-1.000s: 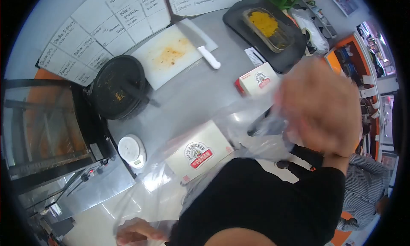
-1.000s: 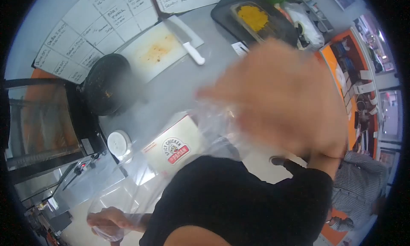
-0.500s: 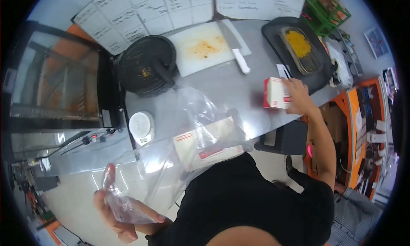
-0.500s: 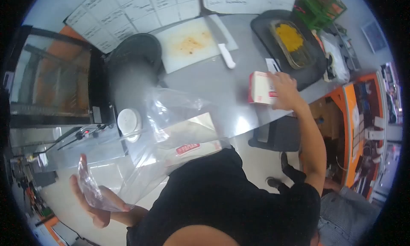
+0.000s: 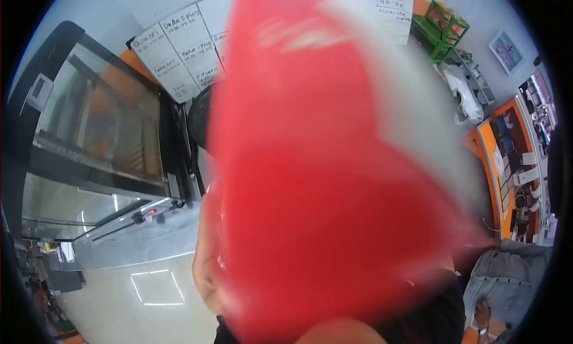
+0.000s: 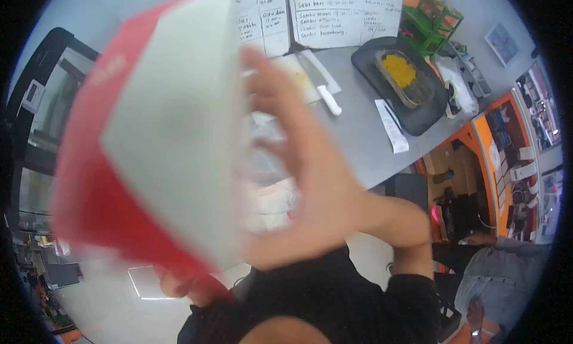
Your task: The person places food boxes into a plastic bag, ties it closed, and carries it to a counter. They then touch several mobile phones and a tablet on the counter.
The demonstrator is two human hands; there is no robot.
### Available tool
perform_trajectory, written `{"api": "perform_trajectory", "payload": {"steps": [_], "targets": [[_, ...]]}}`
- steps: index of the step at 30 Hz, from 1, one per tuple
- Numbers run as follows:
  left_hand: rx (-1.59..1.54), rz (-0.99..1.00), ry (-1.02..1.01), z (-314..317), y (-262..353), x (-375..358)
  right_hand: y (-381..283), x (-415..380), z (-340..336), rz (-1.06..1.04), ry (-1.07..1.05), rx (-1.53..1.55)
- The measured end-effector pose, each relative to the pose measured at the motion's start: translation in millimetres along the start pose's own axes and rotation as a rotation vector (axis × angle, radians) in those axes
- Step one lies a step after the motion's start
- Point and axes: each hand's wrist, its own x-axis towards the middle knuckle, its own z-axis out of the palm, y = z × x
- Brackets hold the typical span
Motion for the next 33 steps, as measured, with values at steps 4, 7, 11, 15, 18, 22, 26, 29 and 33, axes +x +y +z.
{"api": "perform_trajectory", "payload": {"steps": [4, 7, 11, 15, 18, 22, 26, 29, 33], "targets": [[0.089, 0.08, -0.033, -21.9, 1.7, 9.4, 60.6, -11.8, 67.5, 0.172, 0.015, 0.273], [0.1, 0.259, -0.019, -34.8, -7.1, 17.0, 76.2, -31.5, 65.0, 0.267, -0.044, 0.093], [0.108, 0.09, -0.119, -32.2, 10.1, 9.8, 55.2, -51.8, 41.9, 0.324, -0.275, -0.588], [-0.049, 0.073, -0.238, -31.7, 6.3, 15.8, 37.9, -52.1, 26.7, 0.433, -0.474, -1.063], [0.02, 0.135, -0.252, -32.6, 2.2, 21.8, 45.9, -59.7, 23.8, 0.546, -0.577, -1.15], [-0.052, 0.131, -0.301, -35.4, -4.4, 19.1, 49.2, -63.8, 12.8, 0.52, -0.632, -1.219], [0.013, 0.19, -0.309, -37.9, -2.7, 26.0, 17.7, -70.5, -39.9, 0.503, -0.602, -1.625], [0.217, 0.252, -0.193, -35.1, -1.7, 27.1, -38.7, -50.1, -78.3, 0.581, -0.762, -1.792], [0.499, 0.415, -0.106, -14.9, 7.0, 9.3, -91.7, -38.8, -108.0, 0.198, -0.762, -1.529]]}}
